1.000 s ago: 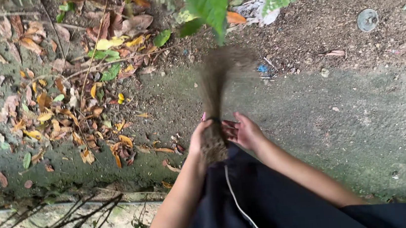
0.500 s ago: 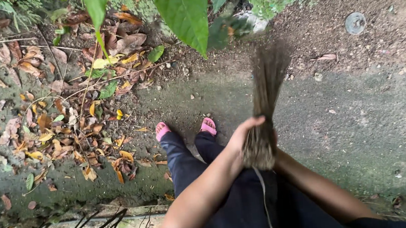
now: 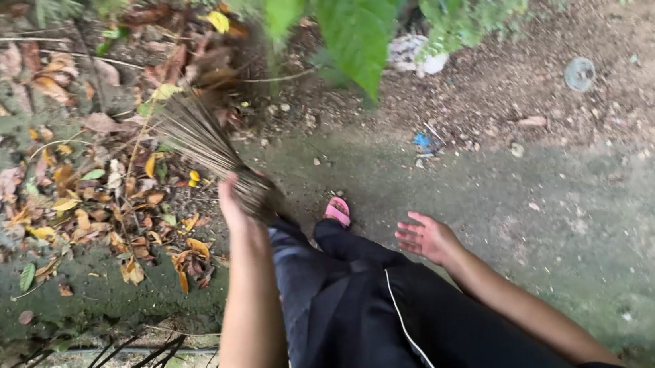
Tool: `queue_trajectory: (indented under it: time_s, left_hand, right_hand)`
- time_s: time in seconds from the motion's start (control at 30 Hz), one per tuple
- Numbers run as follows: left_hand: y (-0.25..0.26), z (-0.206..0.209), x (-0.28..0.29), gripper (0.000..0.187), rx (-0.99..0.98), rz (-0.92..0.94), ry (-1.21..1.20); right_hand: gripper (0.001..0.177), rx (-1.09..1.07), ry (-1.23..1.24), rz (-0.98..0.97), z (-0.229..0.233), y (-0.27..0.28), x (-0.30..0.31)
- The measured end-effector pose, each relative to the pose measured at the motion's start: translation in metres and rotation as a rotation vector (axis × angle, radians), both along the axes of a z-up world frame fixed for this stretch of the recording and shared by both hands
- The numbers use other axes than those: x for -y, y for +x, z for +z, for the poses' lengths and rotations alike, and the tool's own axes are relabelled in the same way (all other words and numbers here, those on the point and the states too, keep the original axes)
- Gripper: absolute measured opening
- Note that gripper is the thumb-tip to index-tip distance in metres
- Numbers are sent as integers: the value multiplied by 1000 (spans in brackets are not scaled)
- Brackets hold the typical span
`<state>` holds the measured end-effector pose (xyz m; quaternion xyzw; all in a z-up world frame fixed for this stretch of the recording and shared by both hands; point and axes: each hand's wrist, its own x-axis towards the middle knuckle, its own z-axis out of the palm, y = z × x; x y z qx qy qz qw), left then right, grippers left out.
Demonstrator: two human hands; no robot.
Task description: Sweep fallen leaves from an outdoor dirt path using a traditional stick broom.
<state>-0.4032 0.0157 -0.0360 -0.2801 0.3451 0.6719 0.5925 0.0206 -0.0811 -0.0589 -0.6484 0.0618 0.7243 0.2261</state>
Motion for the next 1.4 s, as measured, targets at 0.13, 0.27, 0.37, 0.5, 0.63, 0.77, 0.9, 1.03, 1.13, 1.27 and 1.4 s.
queue_trajectory:
  time_s: [0.13, 0.27, 0.37, 0.5, 0.63, 0.77, 0.9, 1.03, 1.13, 1.27, 1.4]
  left_hand:
    - [60, 4, 77, 27, -364, -364, -15]
    - [92, 68, 83, 27, -86, -604, -30]
    - [91, 26, 70, 32, 307, -740, 70]
    - [30, 18, -3, 49, 470, -973, 57]
    - [-94, 17, -61, 35, -183, -676, -179]
    - [-220, -48, -63, 30, 154, 17, -102]
    - [-297, 5, -40, 43, -176, -202, -302]
    - [-343, -61, 6, 46, -423, -136, -368]
    - [-352, -38, 50, 48, -565, -153, -333]
    - [-323, 61, 87, 47, -468, -491, -337]
    - [-257, 61, 130, 50, -184, -549, -27]
  right_hand:
    - [51, -39, -9, 48, -3, -31, -12]
    - [50, -52, 17, 85, -4, -69, -27]
    - [48, -35, 42, 67, -12, -95, -26]
    - [47, -37, 32, 110, -15, -138, -17]
    - [50, 19, 8, 95, -18, -177, 2]
    - [54, 19, -50, 104, -26, -198, 28]
    - [54, 21, -120, 128, -31, -224, 29]
    - [55, 9, -51, 141, -20, -249, 12]
    - [55, 0, -37, 177, -18, -269, 5]
    - [53, -25, -57, 241, -24, -296, -3]
    - [49, -2, -67, 299, -27, -330, -15]
